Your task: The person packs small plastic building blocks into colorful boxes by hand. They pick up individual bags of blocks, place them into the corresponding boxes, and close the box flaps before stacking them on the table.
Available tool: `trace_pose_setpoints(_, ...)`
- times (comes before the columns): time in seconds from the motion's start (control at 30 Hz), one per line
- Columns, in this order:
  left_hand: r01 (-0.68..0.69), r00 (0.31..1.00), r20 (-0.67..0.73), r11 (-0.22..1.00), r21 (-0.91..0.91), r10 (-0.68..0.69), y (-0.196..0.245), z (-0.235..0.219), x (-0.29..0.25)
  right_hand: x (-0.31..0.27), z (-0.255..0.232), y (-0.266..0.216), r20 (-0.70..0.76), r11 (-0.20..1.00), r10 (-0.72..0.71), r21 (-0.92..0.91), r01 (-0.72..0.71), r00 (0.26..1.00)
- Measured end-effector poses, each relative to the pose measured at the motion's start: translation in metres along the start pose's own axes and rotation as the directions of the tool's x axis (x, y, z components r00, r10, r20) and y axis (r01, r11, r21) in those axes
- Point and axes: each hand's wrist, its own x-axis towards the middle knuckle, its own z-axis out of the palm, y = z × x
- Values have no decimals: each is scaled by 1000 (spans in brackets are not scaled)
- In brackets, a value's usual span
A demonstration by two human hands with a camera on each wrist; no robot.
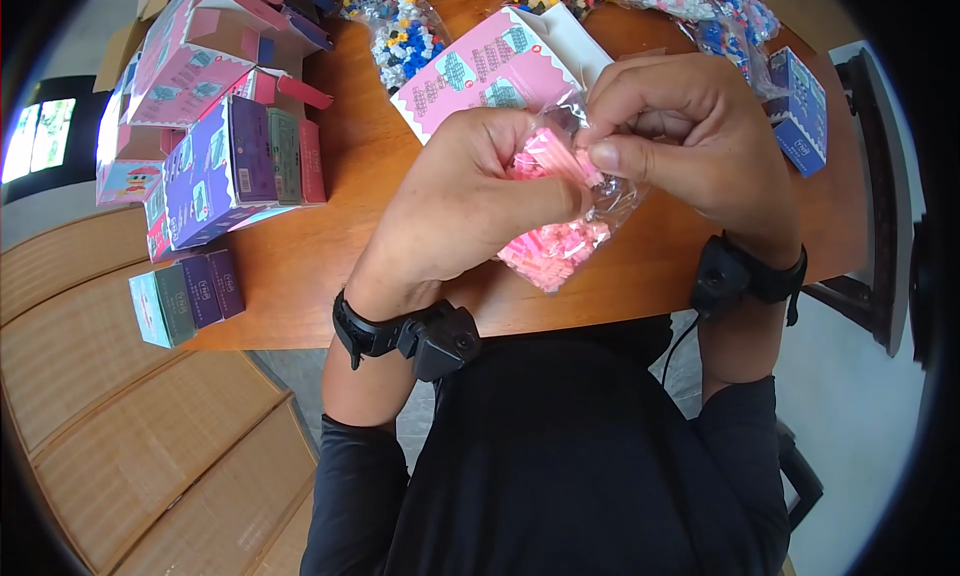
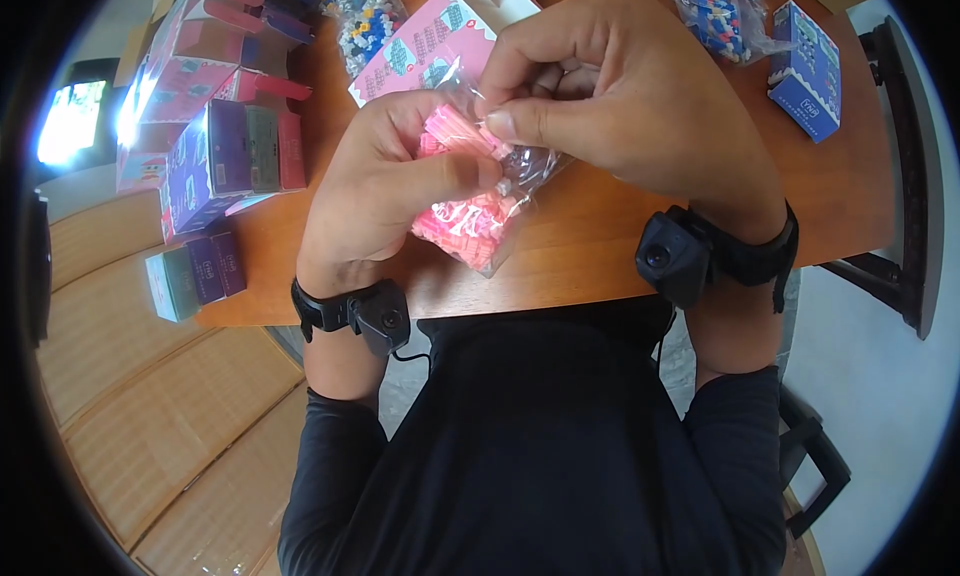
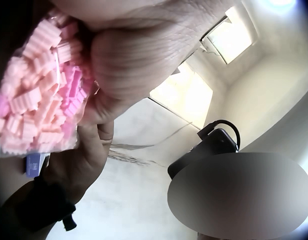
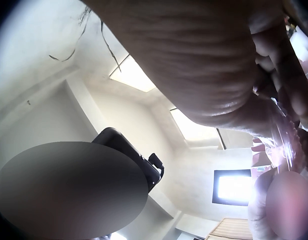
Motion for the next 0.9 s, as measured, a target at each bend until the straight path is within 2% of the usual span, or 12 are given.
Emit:
trace_pose_setpoints(0.1, 17, 1000, -6, 999, -28, -18, 1, 2, 1, 1, 0, 3, -11, 999, 43, -11, -43, 999)
trace_pose_setpoints(0.27, 23, 1000, -8, 1000, -16, -23, 1, 3, 1, 1, 2, 1, -27, 998, 5, -55, -7, 1000)
trace_pose_setpoints(0.5, 39, 999, 8, 994, -99, -38, -6, 6, 2, -1, -5, 2, 52, 999, -4, -43, 6, 999)
trace_pose_setpoints(0.8, 53, 999, -7, 996, -66, -53, -2, 11, 1, -1, -4, 1, 65, 995, 9, -97, -3, 998)
trace_pose_setpoints(0.9, 32, 999, -20, 999, -34, -33, -4, 12, 1, 0, -4, -1, 93, 984, -44, -171, 59, 995)
